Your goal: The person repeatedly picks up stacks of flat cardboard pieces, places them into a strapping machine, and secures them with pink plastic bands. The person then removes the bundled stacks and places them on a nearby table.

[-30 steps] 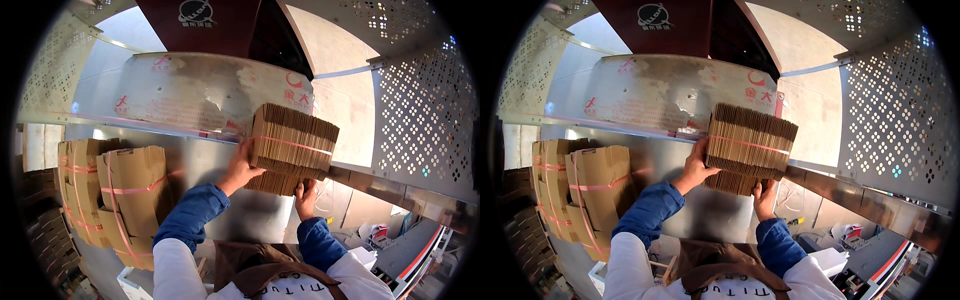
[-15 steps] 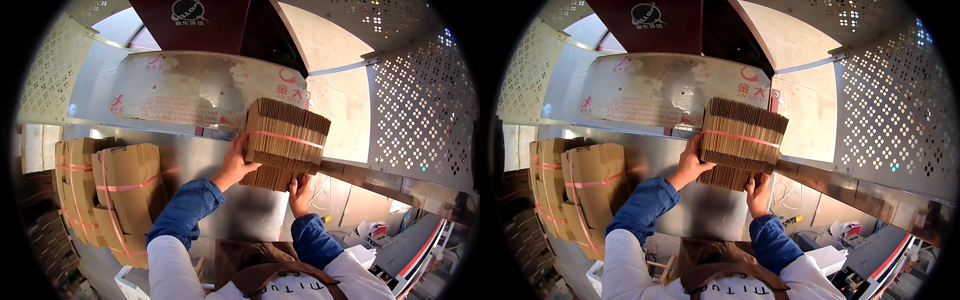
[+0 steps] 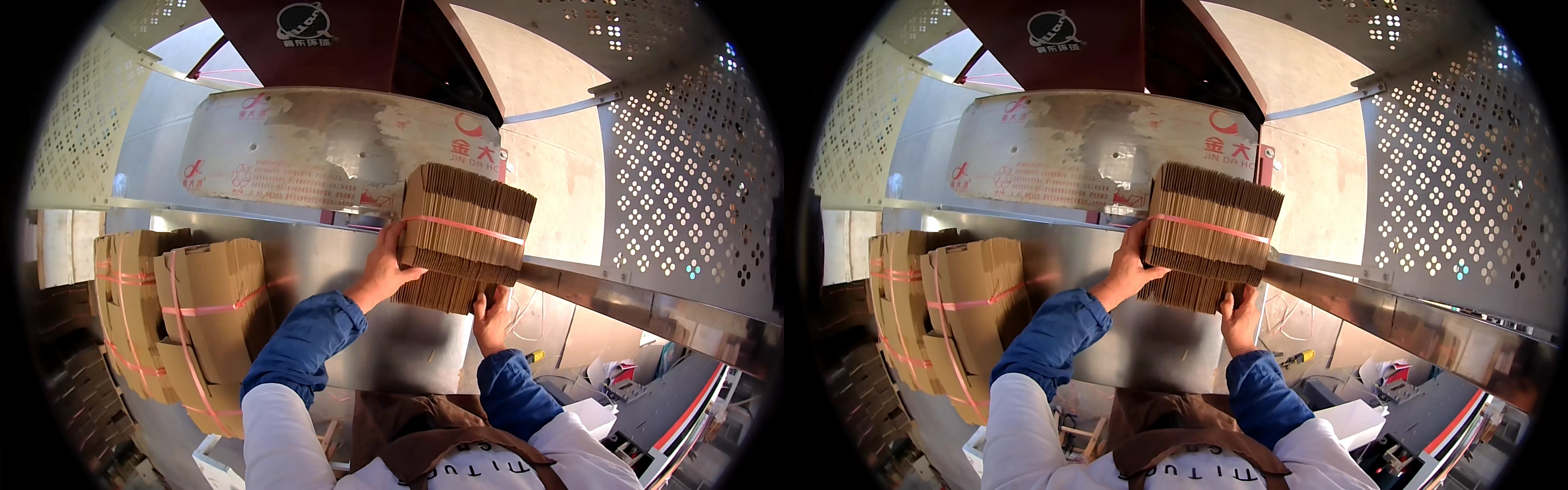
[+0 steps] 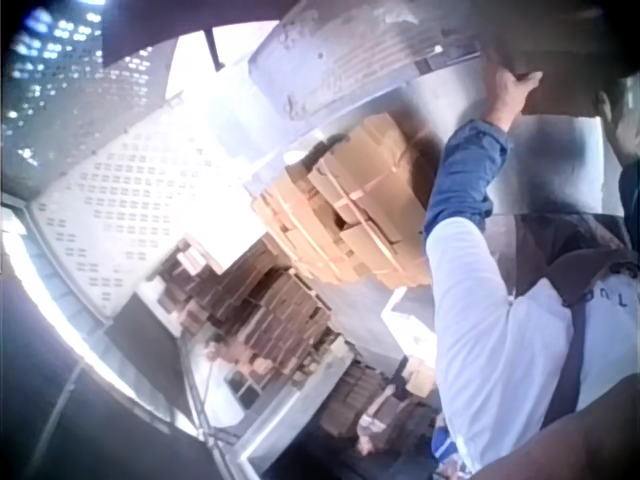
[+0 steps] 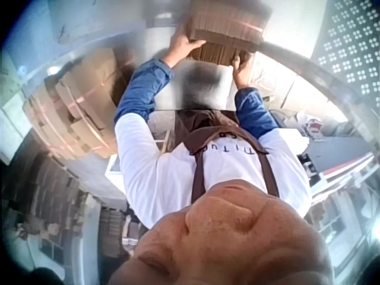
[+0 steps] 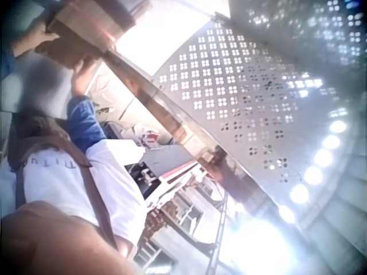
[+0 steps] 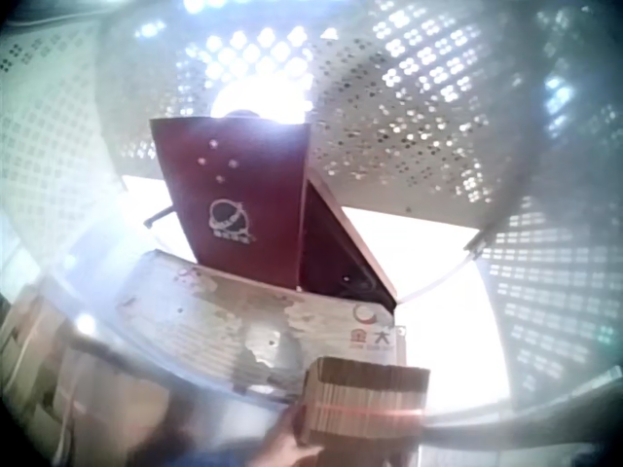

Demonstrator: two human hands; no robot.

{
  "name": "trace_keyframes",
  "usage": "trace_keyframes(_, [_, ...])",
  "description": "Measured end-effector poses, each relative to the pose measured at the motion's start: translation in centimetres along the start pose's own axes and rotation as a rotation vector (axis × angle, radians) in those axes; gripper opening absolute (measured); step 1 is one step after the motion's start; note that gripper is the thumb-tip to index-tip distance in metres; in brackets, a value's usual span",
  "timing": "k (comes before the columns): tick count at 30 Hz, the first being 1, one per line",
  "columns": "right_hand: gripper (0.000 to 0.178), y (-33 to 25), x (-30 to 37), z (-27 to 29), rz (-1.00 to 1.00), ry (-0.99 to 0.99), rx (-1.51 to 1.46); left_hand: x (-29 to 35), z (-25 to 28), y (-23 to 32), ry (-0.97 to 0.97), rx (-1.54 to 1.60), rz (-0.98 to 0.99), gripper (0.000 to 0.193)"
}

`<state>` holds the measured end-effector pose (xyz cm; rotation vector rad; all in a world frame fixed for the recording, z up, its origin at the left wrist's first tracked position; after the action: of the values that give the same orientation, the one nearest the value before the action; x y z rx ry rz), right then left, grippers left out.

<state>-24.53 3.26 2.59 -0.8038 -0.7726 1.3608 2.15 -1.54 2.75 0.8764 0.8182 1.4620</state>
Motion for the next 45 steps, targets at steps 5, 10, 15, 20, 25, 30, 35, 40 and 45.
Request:
trace_keyframes(5, [0.042,0.0,0.4,-0.1,-0.095,-0.014,0.020,0.2,0.0,-0.6,0.010,0.017,-0.022,0.094])
trace_keyframes(10, [0.046,0.5,0.5,-0.1,-0.034,-0.015,0.000,0.3,-0.2,-0.8,-0.004,0.010,0.000,0.097])
trace_keyframes(15, [0.045,0.4,-0.1,0.2,0.037,-0.009,0.039,0.2,-0.2,-0.9,0.026,-0.028,0.002,0.095])
trace_keyframes(20, [0.043,1.2,0.0,0.7,0.076,-0.048,0.064,2.6,-0.2,0.0,0.095,-0.025,-0.008,0.094])
trace_keyframes(25, [0.035,-0.9,7.9,-0.3,-0.087,-0.278,0.078,14.6,1.7,-1.7,0.165,0.028,0.129,0.093])
trace_keyframes(30, [0.056,-6.8,14.2,-6.1,-0.233,-0.521,-0.197,24.8,7.7,-0.2,0.396,-0.056,0.333,0.081])
trace_keyframes(35, [0.074,-8.2,15.9,-11.2,0.035,-0.782,-0.133,31.8,10.7,4.4,0.684,-0.183,0.346,0.076])
trace_keyframes(40, [0.067,-6.6,13.8,-10.0,0.089,-0.860,-0.144,38.1,7.4,5.9,0.755,-0.008,0.517,0.068])
trace_keyframes(45, [0.043,-1.0,10.2,-7.9,0.072,-0.878,-0.108,41.0,3.0,5.9,0.567,0.275,0.668,0.065])
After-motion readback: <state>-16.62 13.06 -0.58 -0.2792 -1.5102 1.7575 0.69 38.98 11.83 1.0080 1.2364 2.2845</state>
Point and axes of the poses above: each hand's wrist, its own x-axis away from the middle knuckle, its own z-axis out of the back of the hand, y = z × x, the point moved 1 cm from there along -x, towards the middle knuckle, and after that the axes turned 6 degrees about -x, right-handed, at the moved point
